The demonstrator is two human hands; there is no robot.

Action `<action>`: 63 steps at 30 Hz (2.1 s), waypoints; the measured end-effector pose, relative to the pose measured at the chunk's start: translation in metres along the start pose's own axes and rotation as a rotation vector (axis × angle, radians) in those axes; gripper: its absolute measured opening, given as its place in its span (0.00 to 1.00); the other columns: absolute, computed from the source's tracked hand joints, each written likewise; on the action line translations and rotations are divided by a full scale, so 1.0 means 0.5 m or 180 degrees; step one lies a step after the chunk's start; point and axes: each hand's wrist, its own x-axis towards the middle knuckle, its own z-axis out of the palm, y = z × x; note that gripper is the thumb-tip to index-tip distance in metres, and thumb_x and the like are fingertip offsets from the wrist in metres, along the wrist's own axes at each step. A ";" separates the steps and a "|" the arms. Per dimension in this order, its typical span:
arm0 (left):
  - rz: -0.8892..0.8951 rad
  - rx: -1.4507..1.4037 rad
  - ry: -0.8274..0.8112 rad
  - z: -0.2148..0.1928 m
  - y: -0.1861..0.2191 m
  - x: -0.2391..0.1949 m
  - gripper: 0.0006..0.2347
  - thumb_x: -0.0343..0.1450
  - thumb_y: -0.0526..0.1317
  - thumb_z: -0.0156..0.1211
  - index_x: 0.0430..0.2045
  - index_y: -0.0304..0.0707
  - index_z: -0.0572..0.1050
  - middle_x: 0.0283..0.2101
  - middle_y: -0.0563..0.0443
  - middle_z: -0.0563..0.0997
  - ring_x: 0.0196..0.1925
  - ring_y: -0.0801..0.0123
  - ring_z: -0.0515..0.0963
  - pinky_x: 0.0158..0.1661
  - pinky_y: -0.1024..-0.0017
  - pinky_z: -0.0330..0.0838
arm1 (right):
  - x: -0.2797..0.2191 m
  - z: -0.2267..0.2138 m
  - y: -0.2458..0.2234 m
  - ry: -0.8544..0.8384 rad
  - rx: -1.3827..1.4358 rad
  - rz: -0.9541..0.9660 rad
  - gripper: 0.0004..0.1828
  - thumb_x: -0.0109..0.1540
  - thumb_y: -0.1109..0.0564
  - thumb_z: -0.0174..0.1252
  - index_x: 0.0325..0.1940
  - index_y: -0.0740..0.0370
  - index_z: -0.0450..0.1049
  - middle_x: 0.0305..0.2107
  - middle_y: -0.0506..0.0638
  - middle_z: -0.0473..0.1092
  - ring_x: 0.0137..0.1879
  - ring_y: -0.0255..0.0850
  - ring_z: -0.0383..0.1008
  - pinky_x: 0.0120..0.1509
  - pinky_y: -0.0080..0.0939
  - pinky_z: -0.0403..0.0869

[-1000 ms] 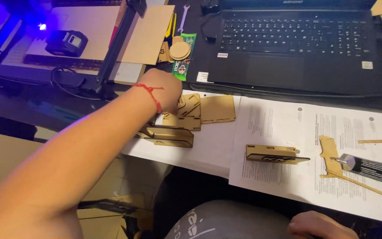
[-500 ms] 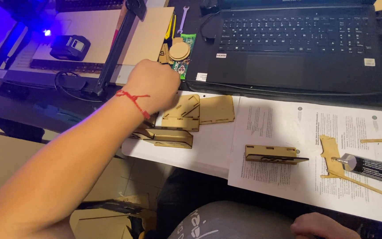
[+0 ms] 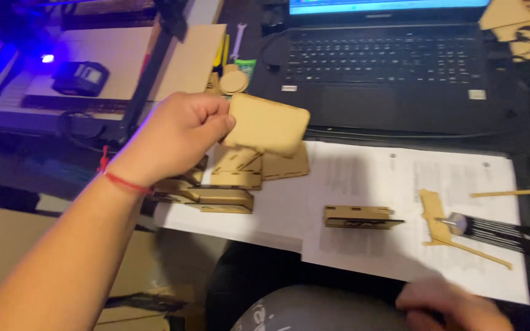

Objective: Assembling laser-cut wooden components by applying glue to small sticks and joining panels together at a desk.

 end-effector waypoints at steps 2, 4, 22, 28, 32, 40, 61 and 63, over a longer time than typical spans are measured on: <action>0.0026 -0.0354 -0.0062 0.023 0.038 -0.012 0.13 0.74 0.41 0.54 0.15 0.46 0.71 0.17 0.64 0.62 0.22 0.79 0.60 0.26 0.74 0.55 | 0.035 -0.025 -0.066 0.0317 -0.0336 0.0046 0.10 0.48 0.55 0.69 0.32 0.43 0.87 0.33 0.36 0.85 0.41 0.24 0.83 0.56 0.23 0.70; -0.0202 -0.0485 -0.0224 0.048 0.095 -0.027 0.09 0.70 0.39 0.57 0.16 0.47 0.79 0.18 0.65 0.77 0.24 0.81 0.71 0.31 0.78 0.64 | 0.098 -0.051 -0.185 0.0835 0.0076 0.0649 0.06 0.56 0.60 0.63 0.34 0.61 0.83 0.35 0.47 0.81 0.43 0.31 0.76 0.51 0.31 0.69; 0.1402 0.0669 -0.0534 0.340 0.134 -0.035 0.06 0.69 0.41 0.58 0.29 0.43 0.80 0.25 0.52 0.81 0.28 0.53 0.79 0.28 0.55 0.71 | 0.039 -0.206 -0.033 0.2045 0.2065 -0.0128 0.13 0.64 0.51 0.62 0.48 0.58 0.70 0.38 0.56 0.73 0.33 0.40 0.74 0.31 0.29 0.72; 0.1382 0.0566 -0.1029 0.272 0.160 0.020 0.08 0.70 0.44 0.52 0.29 0.46 0.79 0.29 0.50 0.83 0.31 0.50 0.80 0.34 0.53 0.70 | 0.003 -0.189 0.002 0.1872 0.2136 -0.0141 0.14 0.63 0.54 0.62 0.49 0.63 0.70 0.37 0.58 0.74 0.30 0.42 0.73 0.34 0.34 0.75; 0.0690 0.0520 -0.1130 0.253 0.172 0.022 0.08 0.67 0.47 0.51 0.28 0.49 0.75 0.29 0.43 0.80 0.36 0.47 0.78 0.37 0.52 0.69 | -0.006 -0.129 0.025 0.1609 0.2080 0.0075 0.10 0.63 0.60 0.58 0.49 0.62 0.71 0.42 0.51 0.74 0.48 0.39 0.75 0.61 0.40 0.73; 0.0922 0.0301 -0.0675 0.336 0.131 -0.027 0.08 0.67 0.49 0.56 0.32 0.56 0.80 0.26 0.51 0.83 0.33 0.47 0.80 0.32 0.52 0.69 | 0.089 -0.017 -0.121 -0.1170 -0.0273 -0.0918 0.06 0.63 0.60 0.47 0.40 0.64 0.68 0.61 0.59 0.68 0.69 0.53 0.66 0.66 0.50 0.67; 0.1571 -0.0160 -0.1025 0.266 0.132 0.078 0.16 0.56 0.25 0.43 0.23 0.48 0.78 0.43 0.56 0.77 0.53 0.58 0.71 0.50 0.65 0.63 | 0.097 -0.027 -0.085 -0.1095 0.0118 -0.0448 0.24 0.60 0.61 0.43 0.60 0.60 0.70 0.60 0.56 0.71 0.68 0.48 0.69 0.70 0.46 0.64; 0.1554 -0.0263 -0.1075 0.276 0.118 0.089 0.18 0.57 0.24 0.41 0.28 0.50 0.76 0.48 0.53 0.75 0.51 0.60 0.73 0.47 0.67 0.65 | 0.084 -0.040 -0.087 -0.0948 0.0231 -0.0505 0.24 0.60 0.62 0.43 0.59 0.61 0.72 0.58 0.56 0.72 0.66 0.48 0.71 0.69 0.46 0.66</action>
